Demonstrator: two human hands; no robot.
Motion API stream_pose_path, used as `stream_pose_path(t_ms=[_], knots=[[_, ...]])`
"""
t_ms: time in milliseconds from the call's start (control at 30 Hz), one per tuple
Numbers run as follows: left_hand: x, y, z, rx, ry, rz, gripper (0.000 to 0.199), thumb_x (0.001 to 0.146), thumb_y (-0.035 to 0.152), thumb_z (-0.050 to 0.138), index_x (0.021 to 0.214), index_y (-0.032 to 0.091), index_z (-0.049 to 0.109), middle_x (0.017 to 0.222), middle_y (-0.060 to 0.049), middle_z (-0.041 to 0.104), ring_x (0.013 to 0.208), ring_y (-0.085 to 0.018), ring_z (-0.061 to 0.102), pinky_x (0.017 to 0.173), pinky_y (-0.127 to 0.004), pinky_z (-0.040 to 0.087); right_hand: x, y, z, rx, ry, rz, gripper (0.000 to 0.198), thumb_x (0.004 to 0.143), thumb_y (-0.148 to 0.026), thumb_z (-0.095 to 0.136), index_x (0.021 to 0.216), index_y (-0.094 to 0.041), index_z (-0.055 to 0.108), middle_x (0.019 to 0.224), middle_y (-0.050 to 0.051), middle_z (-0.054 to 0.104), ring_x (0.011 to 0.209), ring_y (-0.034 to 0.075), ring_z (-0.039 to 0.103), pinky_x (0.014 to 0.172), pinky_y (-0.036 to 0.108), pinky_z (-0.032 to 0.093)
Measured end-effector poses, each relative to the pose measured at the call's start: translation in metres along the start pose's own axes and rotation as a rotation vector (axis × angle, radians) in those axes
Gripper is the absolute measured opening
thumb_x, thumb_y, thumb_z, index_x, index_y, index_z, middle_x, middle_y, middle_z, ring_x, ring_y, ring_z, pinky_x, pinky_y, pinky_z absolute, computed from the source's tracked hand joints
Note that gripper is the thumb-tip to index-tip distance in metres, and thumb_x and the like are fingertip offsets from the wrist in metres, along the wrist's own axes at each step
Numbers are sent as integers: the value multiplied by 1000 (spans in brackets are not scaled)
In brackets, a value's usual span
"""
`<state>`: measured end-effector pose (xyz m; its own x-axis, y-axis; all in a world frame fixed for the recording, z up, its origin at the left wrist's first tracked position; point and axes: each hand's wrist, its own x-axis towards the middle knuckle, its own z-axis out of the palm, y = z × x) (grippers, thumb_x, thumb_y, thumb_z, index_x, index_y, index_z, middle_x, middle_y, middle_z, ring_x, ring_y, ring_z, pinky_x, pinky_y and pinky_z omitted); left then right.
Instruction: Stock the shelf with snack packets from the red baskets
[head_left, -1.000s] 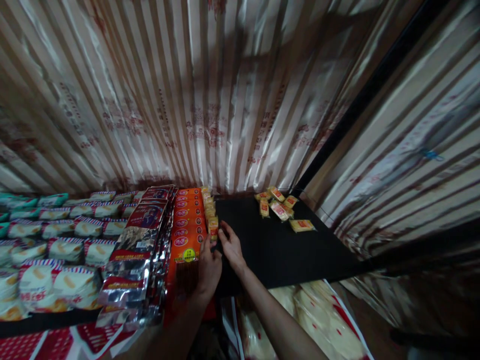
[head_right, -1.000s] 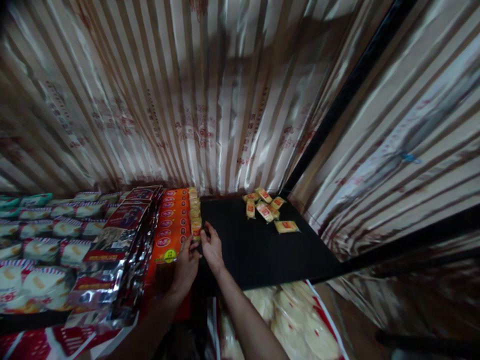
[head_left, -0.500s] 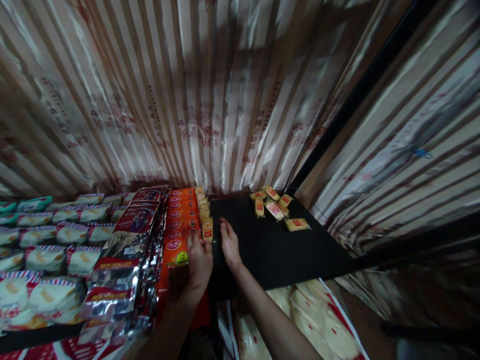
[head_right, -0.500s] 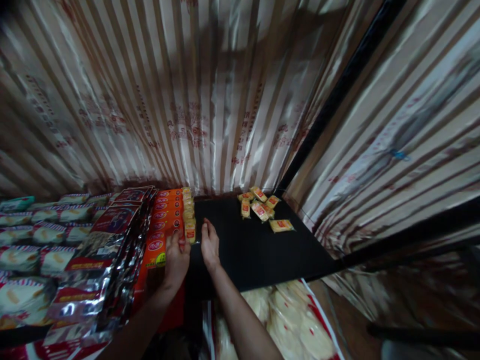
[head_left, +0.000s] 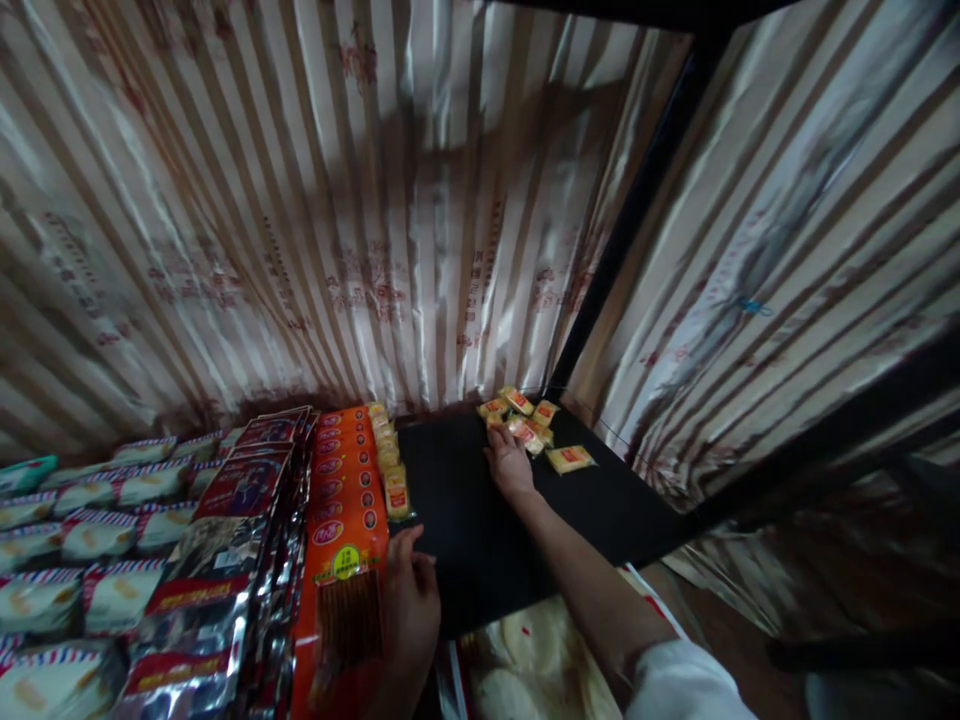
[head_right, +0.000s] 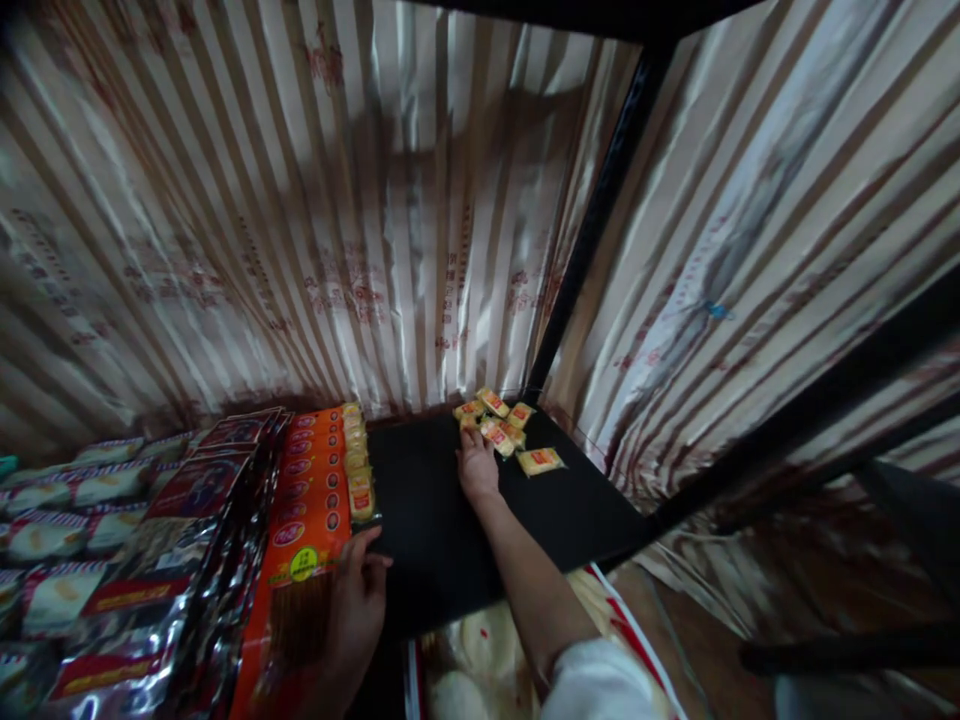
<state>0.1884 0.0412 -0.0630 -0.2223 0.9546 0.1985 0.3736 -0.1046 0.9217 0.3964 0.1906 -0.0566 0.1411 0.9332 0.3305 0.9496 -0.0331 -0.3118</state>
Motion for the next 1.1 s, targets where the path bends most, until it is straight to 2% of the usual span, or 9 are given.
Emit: stream_pose_path(t_ms=[167,267,367,500,633,700,800,900,1100], knots=[[-6,1,-8,8,-32,-23,31,76,18,37,99,14,58,99,-12,61,70,-16,63,76,-36,51,-4,2,-2,10,10,9,27,84,-17,46,107,-12,61,108,14,58,95,23,54,88,36,41],[-10,10,-16,17,-77,-57,30,76,18,37,94,15,60,99,-11,62,72,-16,64,76,-34,51,-25,-6,-9,25,-5,-3,24,83,-16,47,102,-13,62,103,13,59,90,21,54,85,35,42],[-16,17,-20,13,-159,-102,31,75,16,35,90,16,62,92,-9,64,72,-16,64,74,-32,51,-65,-16,-22,47,-42,-53,23,79,-15,48,98,-13,62,100,13,58,82,21,53,82,35,43],[-32,20,-11,-16,-247,-186,28,75,12,38,89,15,62,94,-9,64,74,-15,63,75,-30,51,-138,-30,-42,174,-61,-85,24,74,-12,49,95,-16,60,95,10,57,84,21,53,81,34,44],[-56,21,2,-143,-367,-505,31,81,20,44,109,12,54,97,-10,65,70,-15,64,57,-24,51,-206,-48,-54,402,-70,-81,24,68,-9,48,88,-18,59,88,7,56,85,20,55,79,32,47],[-70,24,1,-202,-387,-611,35,82,30,49,112,12,52,95,-10,67,74,-17,65,54,-23,50,-232,-58,-60,513,-66,-61,24,68,-10,48,88,-19,59,87,6,56,86,20,56,80,32,48],[-89,34,-8,-241,-352,-612,30,78,36,57,97,13,59,94,-10,68,86,-19,65,66,-23,50,-260,-69,-73,617,-53,-48,24,68,-12,49,89,-20,59,89,6,58,88,21,57,82,34,49],[-103,48,-20,-273,-301,-573,20,78,29,58,91,14,60,94,-9,68,89,-18,64,74,-22,47,-276,-76,-90,704,-28,-42,21,70,-18,51,89,-20,60,89,7,59,87,21,58,80,36,50],[-122,81,-39,-344,-284,-559,21,83,24,48,100,15,57,88,-6,67,74,-13,64,59,-19,45,-284,-78,-113,1006,-23,171,31,72,-38,57,96,-18,58,94,8,64,81,20,63,72,33,55]])
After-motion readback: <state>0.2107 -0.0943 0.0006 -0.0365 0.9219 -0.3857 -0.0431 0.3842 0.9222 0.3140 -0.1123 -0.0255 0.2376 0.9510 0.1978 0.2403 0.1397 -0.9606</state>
